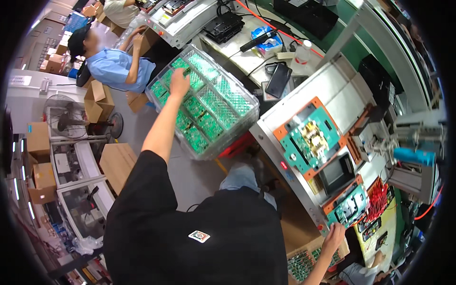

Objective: Assembling electronic components onto circuit boards and using a testing fixture and electric screwdriver.

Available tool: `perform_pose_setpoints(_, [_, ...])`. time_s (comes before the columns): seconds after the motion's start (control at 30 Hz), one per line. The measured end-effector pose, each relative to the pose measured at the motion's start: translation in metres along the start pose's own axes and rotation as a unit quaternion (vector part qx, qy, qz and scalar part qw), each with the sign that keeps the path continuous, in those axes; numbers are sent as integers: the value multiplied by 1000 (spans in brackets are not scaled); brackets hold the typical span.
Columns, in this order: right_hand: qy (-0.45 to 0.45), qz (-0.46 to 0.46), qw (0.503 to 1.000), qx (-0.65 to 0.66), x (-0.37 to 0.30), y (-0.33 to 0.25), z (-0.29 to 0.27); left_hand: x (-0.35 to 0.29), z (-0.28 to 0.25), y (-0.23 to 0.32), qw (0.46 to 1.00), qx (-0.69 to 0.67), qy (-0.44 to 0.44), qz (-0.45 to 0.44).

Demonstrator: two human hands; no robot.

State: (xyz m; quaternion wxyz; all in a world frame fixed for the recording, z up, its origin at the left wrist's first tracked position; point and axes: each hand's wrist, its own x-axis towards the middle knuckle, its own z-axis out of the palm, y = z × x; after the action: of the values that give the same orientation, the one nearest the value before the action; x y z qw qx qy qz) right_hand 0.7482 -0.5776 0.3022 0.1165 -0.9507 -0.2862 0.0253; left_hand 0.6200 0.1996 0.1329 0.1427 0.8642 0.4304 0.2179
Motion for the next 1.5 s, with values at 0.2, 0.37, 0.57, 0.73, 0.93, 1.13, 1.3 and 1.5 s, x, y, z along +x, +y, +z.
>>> perform_pose_setpoints(0.2, [-45,-1,999,-22,-34,42,-31,-3,19,-48,976,210,4,54])
perform_pose_setpoints(0.37, [-87,78,993,-2,-32,13,-56,8,-29,-36,978,163,-116,65])
perform_pose_setpoints(0.57, [72,114,990,39,-7,-58,-34,22,-56,-86,935,-328,-108,-78])
perform_pose_setpoints(0.73, [129,41,970,200,54,-183,-17,4,-138,88,599,-760,-210,-139])
perform_pose_setpoints(0.93, [122,4,931,345,68,-229,-27,-98,-111,268,623,-510,-575,-144])
perform_pose_setpoints(1.13, [22,-57,934,352,47,-180,-6,-198,-89,383,458,-288,-839,57])
perform_pose_setpoints(1.3, [144,-29,947,285,67,-129,37,-205,-49,382,733,-297,-557,254])
perform_pose_setpoints(1.5, [129,-16,965,228,91,-109,85,-232,-36,357,769,-336,-299,455])
